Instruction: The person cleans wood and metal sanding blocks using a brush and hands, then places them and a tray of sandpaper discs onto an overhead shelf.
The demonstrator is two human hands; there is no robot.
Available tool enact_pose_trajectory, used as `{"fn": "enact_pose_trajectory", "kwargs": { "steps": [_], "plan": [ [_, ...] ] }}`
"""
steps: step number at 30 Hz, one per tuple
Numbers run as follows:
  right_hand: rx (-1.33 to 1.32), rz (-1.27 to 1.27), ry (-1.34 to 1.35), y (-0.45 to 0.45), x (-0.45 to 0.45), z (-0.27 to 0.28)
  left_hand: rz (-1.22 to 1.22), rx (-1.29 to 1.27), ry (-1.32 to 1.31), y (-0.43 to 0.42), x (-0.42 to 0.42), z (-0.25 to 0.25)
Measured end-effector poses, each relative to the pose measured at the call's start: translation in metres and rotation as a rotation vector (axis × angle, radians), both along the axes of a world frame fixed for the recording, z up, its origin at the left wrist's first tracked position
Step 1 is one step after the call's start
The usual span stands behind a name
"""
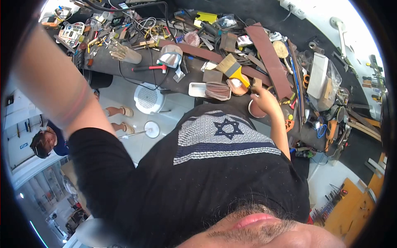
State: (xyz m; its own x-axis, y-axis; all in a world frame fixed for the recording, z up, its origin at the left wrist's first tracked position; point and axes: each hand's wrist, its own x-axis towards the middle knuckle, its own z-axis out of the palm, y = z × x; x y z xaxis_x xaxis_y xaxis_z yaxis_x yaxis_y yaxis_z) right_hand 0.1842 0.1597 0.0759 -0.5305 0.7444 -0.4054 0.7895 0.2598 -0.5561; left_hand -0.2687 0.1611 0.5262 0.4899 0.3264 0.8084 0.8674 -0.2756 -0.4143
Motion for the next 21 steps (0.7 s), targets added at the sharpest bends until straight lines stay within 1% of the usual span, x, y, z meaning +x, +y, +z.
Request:
{"fn": "enact_pose_trajectory", "kwargs": {
  "steps": [2,3,4,5,7,8,9,10,11,12,14,15,16,18,19,20,21],
  "plan": [
    [0.074,-0.06,0.009,0.001,-0.013,-0.042,-0.15,0.186,-0.09,-0.056,-0.007,-0.051],
    [0.303,-0.028,0.024,0.003,-0.019,-0.065,-0.187,0.225,-0.167,-0.077,-0.008,-0.082],
    [0.534,0.004,0.036,0.006,-0.026,-0.082,-0.194,0.185,-0.284,-0.091,-0.008,-0.121],
    [0.542,0.006,0.0,0.013,-0.032,-0.092,-0.171,0.059,-0.456,-0.104,-0.005,-0.165],
    [0.55,0.022,-0.069,0.024,-0.046,-0.109,-0.017,-0.333,-0.898,-0.124,0.016,-0.268],
    [0.491,0.029,-0.117,0.031,-0.052,-0.113,0.043,-0.613,-1.088,-0.131,0.024,-0.315],
    [0.431,0.038,-0.164,0.037,-0.058,-0.113,0.143,-0.808,-0.974,-0.142,0.027,-0.359],
    [0.372,0.048,-0.211,0.037,-0.062,-0.113,0.104,-0.89,-0.874,-0.154,0.032,-0.407],
    [0.426,0.029,-0.202,0.036,-0.064,-0.115,0.116,-1.078,-0.792,-0.176,0.032,-0.455],
    [0.471,0.042,-0.159,0.035,-0.067,-0.11,0.126,-1.259,-0.702,-0.192,0.032,-0.492],
    [0.557,0.069,-0.073,0.023,-0.072,-0.088,0.179,-1.366,-0.825,-0.21,0.045,-0.529],
    [0.462,0.125,0.031,0.016,-0.076,-0.086,0.207,-1.417,-0.885,-0.212,0.052,-0.536],
    [0.314,0.182,0.215,0.008,-0.083,-0.083,0.228,-1.407,-0.864,-0.208,0.058,-0.539],
    [0.288,0.338,0.315,-0.021,-0.094,-0.063,0.262,-1.388,-0.822,-0.197,0.07,-0.546],
    [0.275,0.342,0.264,-0.033,-0.101,-0.066,0.235,-1.352,-0.789,-0.19,0.074,-0.553],
    [0.263,0.343,0.214,-0.044,-0.108,-0.075,0.24,-1.374,-0.733,-0.184,0.075,-0.559],
    [0.379,0.339,0.247,-0.051,-0.114,-0.097,0.242,-1.396,-0.674,-0.178,0.075,-0.565]
  ]
}}
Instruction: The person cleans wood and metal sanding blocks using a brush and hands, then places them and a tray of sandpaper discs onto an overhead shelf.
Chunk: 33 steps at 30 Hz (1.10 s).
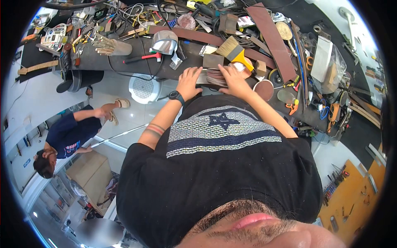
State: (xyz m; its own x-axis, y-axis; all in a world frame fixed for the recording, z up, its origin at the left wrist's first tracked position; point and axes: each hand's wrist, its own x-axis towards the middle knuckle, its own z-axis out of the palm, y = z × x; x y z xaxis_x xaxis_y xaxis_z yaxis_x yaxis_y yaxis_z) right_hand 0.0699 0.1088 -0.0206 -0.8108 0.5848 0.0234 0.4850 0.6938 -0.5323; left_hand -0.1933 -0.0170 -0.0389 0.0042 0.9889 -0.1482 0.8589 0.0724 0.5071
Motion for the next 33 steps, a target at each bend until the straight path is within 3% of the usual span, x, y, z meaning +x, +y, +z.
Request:
{"fn": "enact_pose_trajectory", "kwargs": {
  "steps": [2,6,11,15,19,25,29,33],
  "plan": [
    [-0.043,-0.013,0.026,-0.001,-0.002,-0.012,-0.066,-0.001,0.083,0.014,-0.005,-0.033],
    [-0.011,-0.018,0.06,-0.003,0.005,-0.011,-0.231,-0.098,0.069,0.036,-0.019,-0.036],
    [-0.096,-0.042,0.023,0.002,0.003,-0.003,-0.239,-0.075,0.06,0.038,-0.017,-0.041],
    [-0.109,-0.029,0.189,-0.001,0.02,0.001,-0.189,-0.096,0.071,0.036,-0.013,-0.039],
    [-0.244,-0.316,0.268,-0.004,0.052,-0.004,-0.181,-0.131,0.066,0.04,-0.011,-0.036],
    [-0.123,-0.576,0.122,0.003,0.095,-0.037,-0.241,-0.012,0.133,0.035,-0.01,-0.043],
    [-0.128,-0.44,-0.035,0.008,0.094,-0.019,-0.172,-0.048,0.048,0.032,-0.002,-0.021],
    [-0.421,-0.26,0.137,0.008,0.077,0.011,-0.183,-0.024,-0.101,0.032,-0.018,0.02]
  ]
}}
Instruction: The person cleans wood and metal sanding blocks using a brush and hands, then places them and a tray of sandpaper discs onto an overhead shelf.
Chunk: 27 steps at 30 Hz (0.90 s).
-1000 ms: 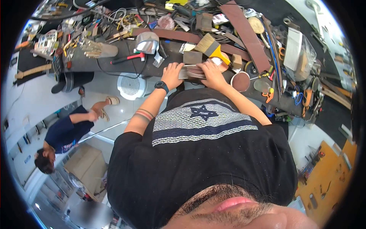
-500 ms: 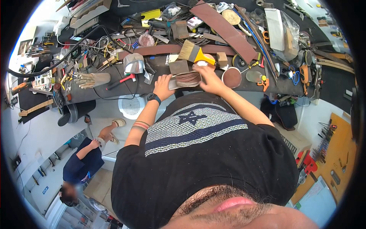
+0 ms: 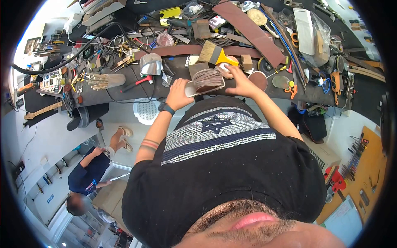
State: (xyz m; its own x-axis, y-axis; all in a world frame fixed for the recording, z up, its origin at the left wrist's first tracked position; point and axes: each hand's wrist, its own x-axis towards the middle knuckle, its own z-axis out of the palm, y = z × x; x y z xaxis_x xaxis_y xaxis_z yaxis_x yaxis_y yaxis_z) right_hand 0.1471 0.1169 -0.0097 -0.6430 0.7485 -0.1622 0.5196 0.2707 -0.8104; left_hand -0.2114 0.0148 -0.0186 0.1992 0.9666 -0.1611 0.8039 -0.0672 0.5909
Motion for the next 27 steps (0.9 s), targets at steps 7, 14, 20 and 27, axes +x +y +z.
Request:
{"fn": "enact_pose_trajectory", "kwargs": {
  "steps": [7,14,20,27],
  "plan": [
    [-0.158,-0.028,0.218,-0.006,-0.024,0.038,-0.12,-0.056,-0.086,0.036,-0.024,0.078],
    [0.215,-0.68,-0.56,-0.041,0.102,-0.027,-0.102,-0.051,-0.076,0.017,-0.009,0.014],
    [-0.095,-0.9,-0.51,-0.052,0.102,-0.076,-0.103,0.039,0.098,0.004,0.032,-0.056],
    [-0.162,-1.119,-0.403,-0.049,0.098,-0.106,0.031,0.098,0.237,-0.009,0.031,-0.055]
  ]
}}
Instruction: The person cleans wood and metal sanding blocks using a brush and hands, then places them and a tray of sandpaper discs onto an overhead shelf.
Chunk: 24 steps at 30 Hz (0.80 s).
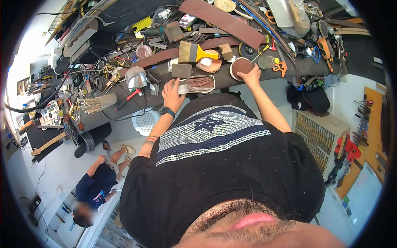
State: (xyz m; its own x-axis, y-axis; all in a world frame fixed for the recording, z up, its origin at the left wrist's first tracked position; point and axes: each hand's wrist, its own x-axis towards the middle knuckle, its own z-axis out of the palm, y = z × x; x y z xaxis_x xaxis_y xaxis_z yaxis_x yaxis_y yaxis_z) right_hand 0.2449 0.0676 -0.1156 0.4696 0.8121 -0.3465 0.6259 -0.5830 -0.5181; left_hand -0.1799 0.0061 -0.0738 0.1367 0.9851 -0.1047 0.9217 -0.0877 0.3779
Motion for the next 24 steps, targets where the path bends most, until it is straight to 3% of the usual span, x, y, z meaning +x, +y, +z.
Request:
{"fn": "enact_pose_trajectory", "kwargs": {
  "steps": [2,5,8,14,18,19,22,24],
  "plan": [
    [0.022,-0.09,0.196,-0.002,0.015,-0.012,0.051,0.015,-0.036,-0.007,-0.004,-0.01],
    [0.001,-0.066,0.215,-0.012,0.017,0.0,0.095,-0.005,-0.065,-0.012,-0.007,-0.013],
    [0.11,-0.089,0.607,-0.025,0.019,0.013,0.116,-0.01,-0.089,-0.021,-0.011,-0.004],
    [0.21,-0.002,0.624,-0.045,0.011,0.066,0.136,0.189,-0.139,-0.035,-0.033,0.026],
    [0.244,0.144,0.847,-0.02,-0.025,0.143,0.222,-0.137,-0.888,0.002,-0.019,0.059],
    [0.244,0.222,0.88,-0.008,-0.04,0.162,0.231,-0.195,-1.151,0.016,0.005,0.094],
    [0.297,0.482,0.944,0.022,-0.098,0.196,0.008,-0.177,-1.331,0.053,0.049,0.163],
    [0.428,0.692,0.859,0.029,-0.15,0.201,0.011,-0.094,-1.305,0.061,0.061,0.169]
  ]
}}
